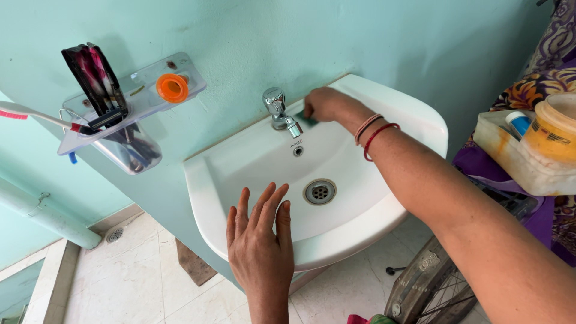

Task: The person cleans the surface and basin of a white bathroom sink using a green sponge.

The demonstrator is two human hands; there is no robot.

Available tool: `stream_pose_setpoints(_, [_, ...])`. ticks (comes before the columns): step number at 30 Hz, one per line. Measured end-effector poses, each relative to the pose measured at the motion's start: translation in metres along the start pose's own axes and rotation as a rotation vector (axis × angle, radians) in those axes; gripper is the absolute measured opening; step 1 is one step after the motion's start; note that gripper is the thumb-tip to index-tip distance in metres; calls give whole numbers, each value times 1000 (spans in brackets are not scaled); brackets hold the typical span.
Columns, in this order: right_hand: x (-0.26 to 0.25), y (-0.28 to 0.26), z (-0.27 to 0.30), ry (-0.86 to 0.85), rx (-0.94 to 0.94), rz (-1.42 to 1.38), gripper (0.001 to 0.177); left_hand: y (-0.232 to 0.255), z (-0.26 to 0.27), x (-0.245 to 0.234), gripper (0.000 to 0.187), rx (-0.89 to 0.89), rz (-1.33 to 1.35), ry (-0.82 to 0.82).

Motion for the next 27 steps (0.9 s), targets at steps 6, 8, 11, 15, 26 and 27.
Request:
stream_pose_setpoints(6, [5,31,-11,134,38,114,47,-1,1,0,24,-1,3,3])
stream_pose_setpoints(8, [11,7,-13,147,-115,75,47,-2,1,1,24,4,2,4])
stream_pose_setpoints(11, [18,-26,-7,109,-207,-47,27,-2,0,2,24,10,6,5])
stream_pose_setpoints(15, [9,-16,-3,111,-87,-15,30,-2,1,1,24,9,14,1])
stream_pose_setpoints(26, [1,105,-15,168,244,471,44,-1,0,0,23,6,15,-11])
stream_pose_setpoints(27, [0,104,-13,180,238,486,46,-2,0,0,24,6,11,-12])
Point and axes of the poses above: each hand's wrist, its own z-axis away from the middle knuckle, its own x-axis out of the palm, y = z × x, the point moved 7 cm from there along -z, towards the middle knuckle, and after that the axes turned 4 degrees about z, right-handed, at the moved point
